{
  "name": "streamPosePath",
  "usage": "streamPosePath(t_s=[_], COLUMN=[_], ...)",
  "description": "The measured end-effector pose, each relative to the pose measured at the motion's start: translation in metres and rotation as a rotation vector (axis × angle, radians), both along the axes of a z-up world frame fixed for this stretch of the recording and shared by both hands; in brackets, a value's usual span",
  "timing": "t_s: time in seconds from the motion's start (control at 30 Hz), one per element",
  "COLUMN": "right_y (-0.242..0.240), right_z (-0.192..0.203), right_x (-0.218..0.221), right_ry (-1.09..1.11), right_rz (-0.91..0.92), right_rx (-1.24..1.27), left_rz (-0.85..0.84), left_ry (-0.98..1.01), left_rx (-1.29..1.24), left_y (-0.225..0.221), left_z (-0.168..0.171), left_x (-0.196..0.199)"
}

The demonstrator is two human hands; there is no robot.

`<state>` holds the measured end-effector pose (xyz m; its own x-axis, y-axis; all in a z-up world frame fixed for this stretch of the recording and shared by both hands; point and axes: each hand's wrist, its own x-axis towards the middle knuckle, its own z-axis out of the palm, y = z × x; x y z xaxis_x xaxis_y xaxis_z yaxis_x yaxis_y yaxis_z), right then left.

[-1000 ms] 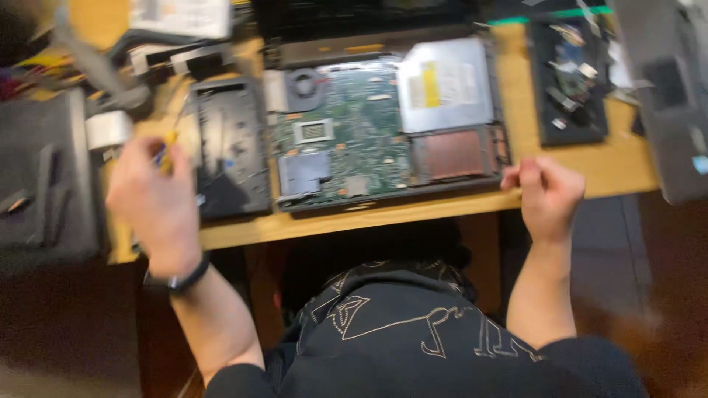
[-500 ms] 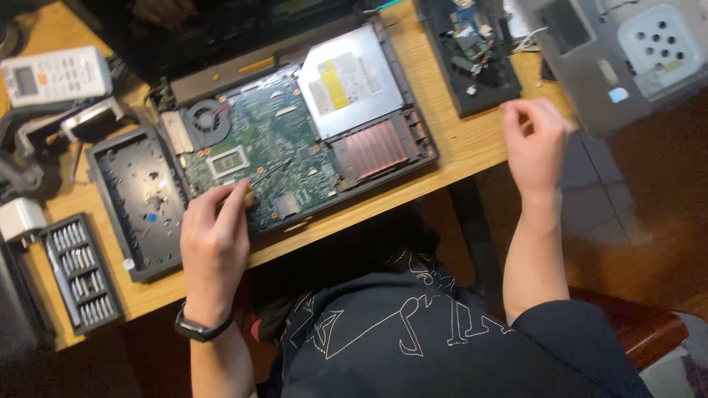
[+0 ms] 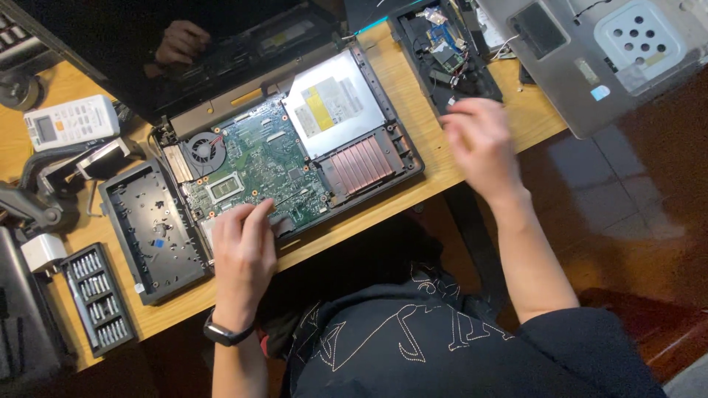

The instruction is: Disassembling and working on the internal components of a laptop computer.

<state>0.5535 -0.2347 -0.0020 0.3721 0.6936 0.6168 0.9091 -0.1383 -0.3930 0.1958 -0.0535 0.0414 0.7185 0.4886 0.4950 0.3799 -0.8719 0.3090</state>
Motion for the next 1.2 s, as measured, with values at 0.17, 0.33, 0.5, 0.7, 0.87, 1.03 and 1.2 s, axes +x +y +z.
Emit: streamPosePath(t_s=[0.17, 0.33, 0.5, 0.7, 0.87, 1.03, 1.2], right_y=[0.029, 0.034, 0.038, 0.054, 0.084, 0.094, 0.099], right_z=[0.005, 0.002, 0.005, 0.011, 0.006, 0.014, 0.001], right_x=[-0.012, -0.005, -0.006, 0.001, 0.023, 0.033, 0.041], right_ry=[-0.160, -0.180, -0.235, -0.264, -0.313, -0.299, -0.314], right_rz=[0.126, 0.183, 0.212, 0.106, 0.106, 0.146, 0.103], right_rx=[-0.203, -0.340, -0.386, -0.386, -0.357, -0.412, -0.268], left_rz=[-0.028, -0.069, -0.096, -0.091, -0.087, -0.121, -0.092], left_ry=[0.063, 0.104, 0.109, 0.075, 0.076, 0.037, -0.054], left_rx=[0.033, 0.050, 0.076, 0.025, 0.019, 0.006, -0.071], left_y=[-0.008, -0.011, -0.005, -0.003, -0.004, -0.004, -0.003], left_z=[-0.001, 0.002, -0.009, -0.011, -0.008, 0.000, -0.008], left_x=[0.007, 0.015, 0.010, 0.010, 0.009, 0.010, 0.002])
